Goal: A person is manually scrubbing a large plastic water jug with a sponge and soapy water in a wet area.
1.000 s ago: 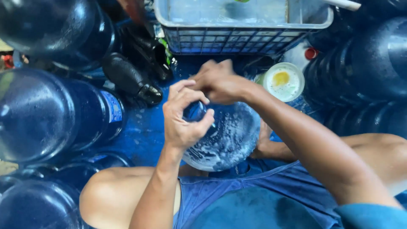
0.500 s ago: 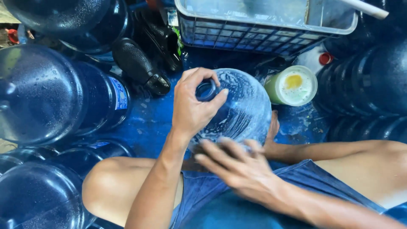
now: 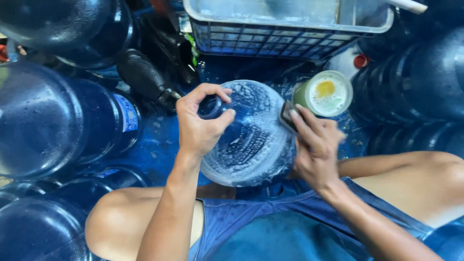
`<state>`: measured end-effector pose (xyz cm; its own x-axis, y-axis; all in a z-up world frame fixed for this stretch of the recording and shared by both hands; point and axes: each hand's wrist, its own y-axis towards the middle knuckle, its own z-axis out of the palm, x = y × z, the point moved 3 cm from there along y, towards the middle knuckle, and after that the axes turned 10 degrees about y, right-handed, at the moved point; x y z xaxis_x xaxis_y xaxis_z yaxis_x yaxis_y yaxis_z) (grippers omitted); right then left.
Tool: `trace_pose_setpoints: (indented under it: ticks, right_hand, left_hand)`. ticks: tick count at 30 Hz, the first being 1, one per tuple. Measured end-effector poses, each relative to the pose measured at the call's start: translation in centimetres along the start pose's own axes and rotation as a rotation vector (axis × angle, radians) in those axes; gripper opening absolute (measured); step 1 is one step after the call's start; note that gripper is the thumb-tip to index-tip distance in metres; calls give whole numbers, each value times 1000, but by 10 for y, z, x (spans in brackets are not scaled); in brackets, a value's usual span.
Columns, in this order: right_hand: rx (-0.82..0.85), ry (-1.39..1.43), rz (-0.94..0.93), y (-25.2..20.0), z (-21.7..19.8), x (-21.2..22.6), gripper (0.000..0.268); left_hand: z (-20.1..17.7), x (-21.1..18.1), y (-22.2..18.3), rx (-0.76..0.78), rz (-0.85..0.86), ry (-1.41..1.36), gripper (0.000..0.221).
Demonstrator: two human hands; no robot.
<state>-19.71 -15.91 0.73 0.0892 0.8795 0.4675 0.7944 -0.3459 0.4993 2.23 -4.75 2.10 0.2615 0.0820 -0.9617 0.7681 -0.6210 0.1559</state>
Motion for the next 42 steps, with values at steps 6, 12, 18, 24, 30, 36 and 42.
trace_pose_setpoints:
  ticks: [6,12,18,24,30,36,42]
  right_hand:
    - [-177,177,-111,-66,34,1,44]
    - [-303,186,-122,-2,35,-5,43]
    - [-234,168,-260,-40,48,33,27]
    - [-371,51,-168,-20,71,-4,40]
    - [-268,44,-383,-45,84,34,27]
    - [-278,42,-163,-3,50,-21,39]
    - [-229,140,-227,-35,43,-3,38]
  left_hand:
    - [-10,17,2,-155,-37,-33,21]
    - [-7,29,5,-234,-62,0,21]
    - [-15,52,14,-432,-114,82,23]
    - [-19,75,18,-584,-194,114,27]
    - [-25,102,21,-674,-193,117,26]
    - [-22,79,14,-570,-240,-91,29]
    - [-26,85,15,-263,45,-511,36]
